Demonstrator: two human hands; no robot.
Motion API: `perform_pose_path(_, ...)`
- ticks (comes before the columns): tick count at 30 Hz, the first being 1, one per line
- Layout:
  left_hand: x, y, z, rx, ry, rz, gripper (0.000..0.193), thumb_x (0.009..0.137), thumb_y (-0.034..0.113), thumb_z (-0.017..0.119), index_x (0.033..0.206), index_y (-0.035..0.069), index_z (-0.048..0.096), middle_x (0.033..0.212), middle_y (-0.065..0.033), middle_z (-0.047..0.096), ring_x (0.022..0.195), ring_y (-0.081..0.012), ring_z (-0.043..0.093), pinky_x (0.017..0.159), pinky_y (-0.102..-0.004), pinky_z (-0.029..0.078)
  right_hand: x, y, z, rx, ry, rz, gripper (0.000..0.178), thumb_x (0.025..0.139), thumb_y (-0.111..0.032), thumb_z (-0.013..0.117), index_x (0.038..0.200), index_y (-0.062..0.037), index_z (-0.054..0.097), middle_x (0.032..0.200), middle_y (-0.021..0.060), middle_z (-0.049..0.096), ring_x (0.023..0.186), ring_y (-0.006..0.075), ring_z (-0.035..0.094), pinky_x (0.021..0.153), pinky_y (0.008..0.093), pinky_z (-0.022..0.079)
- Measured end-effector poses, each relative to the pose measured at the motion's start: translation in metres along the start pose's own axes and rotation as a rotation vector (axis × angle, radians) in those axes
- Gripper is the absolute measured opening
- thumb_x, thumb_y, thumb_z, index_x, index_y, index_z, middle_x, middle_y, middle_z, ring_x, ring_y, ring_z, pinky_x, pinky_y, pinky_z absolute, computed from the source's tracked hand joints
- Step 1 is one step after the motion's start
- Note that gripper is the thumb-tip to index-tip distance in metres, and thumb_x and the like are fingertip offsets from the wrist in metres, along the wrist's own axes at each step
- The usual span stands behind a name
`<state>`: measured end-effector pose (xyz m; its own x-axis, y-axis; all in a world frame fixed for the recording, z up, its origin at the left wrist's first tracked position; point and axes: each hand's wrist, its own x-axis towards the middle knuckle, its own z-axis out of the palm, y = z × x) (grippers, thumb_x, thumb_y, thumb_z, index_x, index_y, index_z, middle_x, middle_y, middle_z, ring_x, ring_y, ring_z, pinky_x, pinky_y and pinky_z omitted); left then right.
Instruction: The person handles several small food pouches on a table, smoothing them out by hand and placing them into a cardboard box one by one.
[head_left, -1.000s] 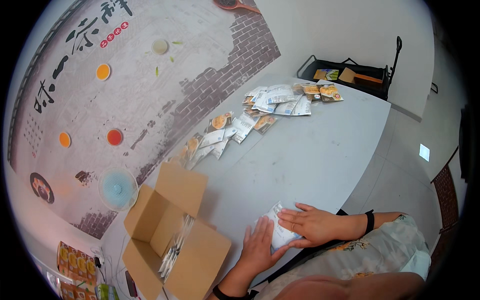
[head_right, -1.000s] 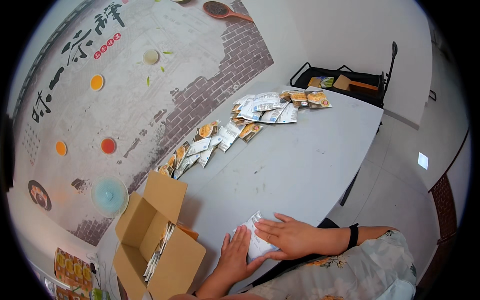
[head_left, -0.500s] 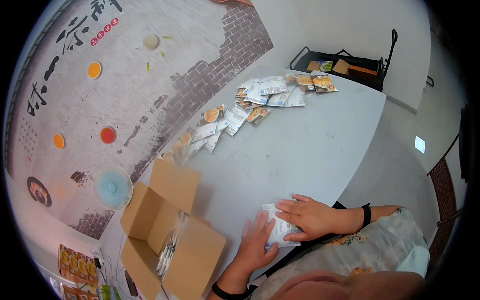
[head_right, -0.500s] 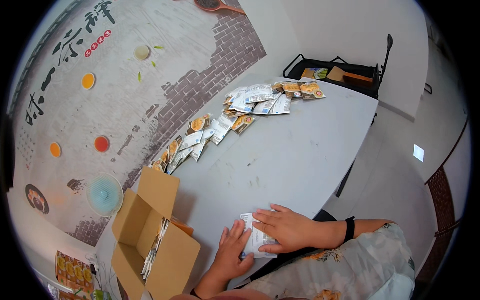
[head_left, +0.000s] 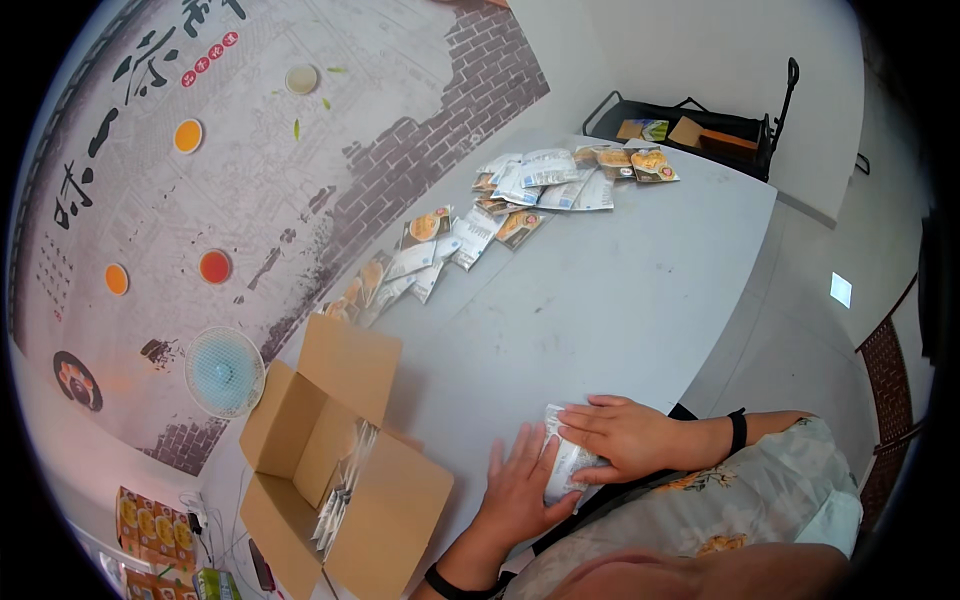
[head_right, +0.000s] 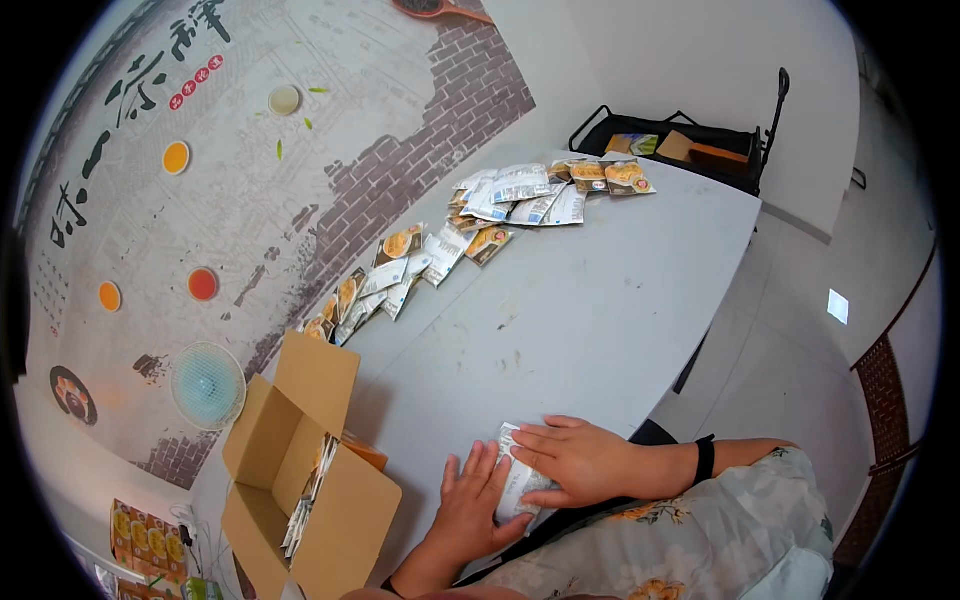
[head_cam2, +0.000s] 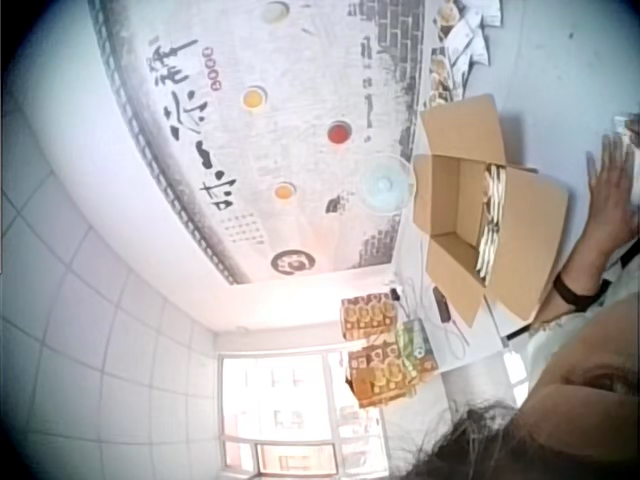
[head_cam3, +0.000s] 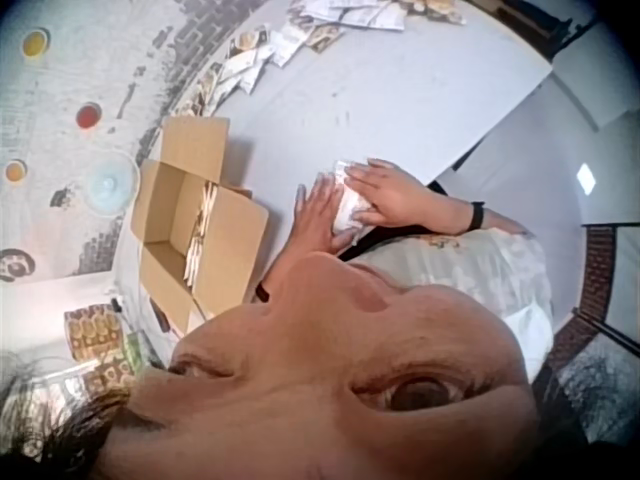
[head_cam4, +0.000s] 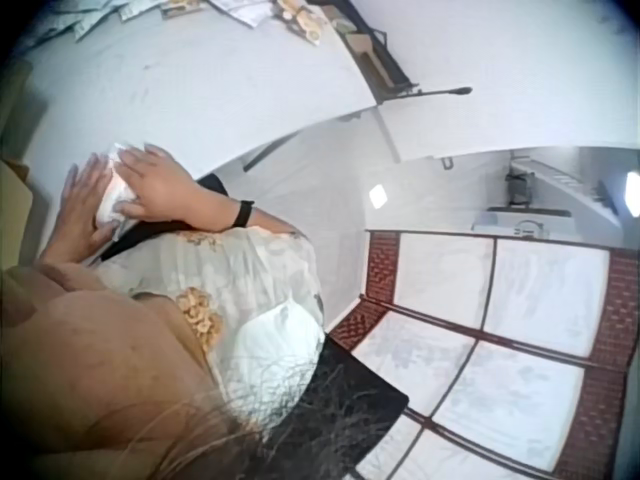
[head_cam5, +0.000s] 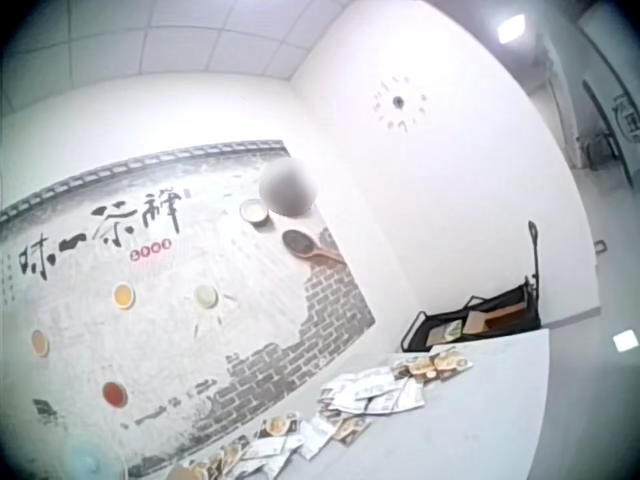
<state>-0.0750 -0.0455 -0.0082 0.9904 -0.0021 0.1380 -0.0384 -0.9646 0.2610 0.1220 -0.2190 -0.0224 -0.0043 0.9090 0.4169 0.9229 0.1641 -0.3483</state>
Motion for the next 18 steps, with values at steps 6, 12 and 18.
perform_pose_path(6,0.002,0.012,-0.006,-0.011,-0.019,0.098,0.088,0.084,0.048,0.079,0.152,0.002,0.047,0.166,-0.0244,0.035,0.155,-0.0428,0.032,0.118,-0.0742,0.017,0.0,0.002,0.0,0.011,0.019,-0.013,0.073,0.099,-0.054,0.064,0.142,0.0053,0.057,0.152,0.0245,0.053,0.145,0.0364,0.049,0.121,0.0537,0.036)
perform_pose_path(12,-0.001,0.008,-0.009,0.018,-0.023,0.004,0.081,0.083,0.034,0.076,0.151,0.0,0.047,0.162,-0.0255,0.04,0.153,-0.0416,0.037,0.12,-0.0695,0.022,0.005,-0.002,-0.004,-0.011,-0.047,0.0,0.078,0.098,-0.056,0.065,0.145,0.0052,0.054,0.154,0.0251,0.051,0.148,0.0361,0.046,0.121,0.0553,0.035)
perform_pose_path(18,-0.004,0.008,-0.01,0.002,0.0,-0.026,0.082,0.081,0.028,0.074,0.151,-0.004,0.045,0.159,-0.0275,0.043,0.152,-0.0423,0.038,0.122,-0.0654,0.025,0.006,-0.003,-0.009,0.012,-0.082,0.037,0.081,0.095,-0.057,0.067,0.145,0.0053,0.054,0.154,0.0248,0.051,0.148,0.0358,0.045,0.121,0.0552,0.034)
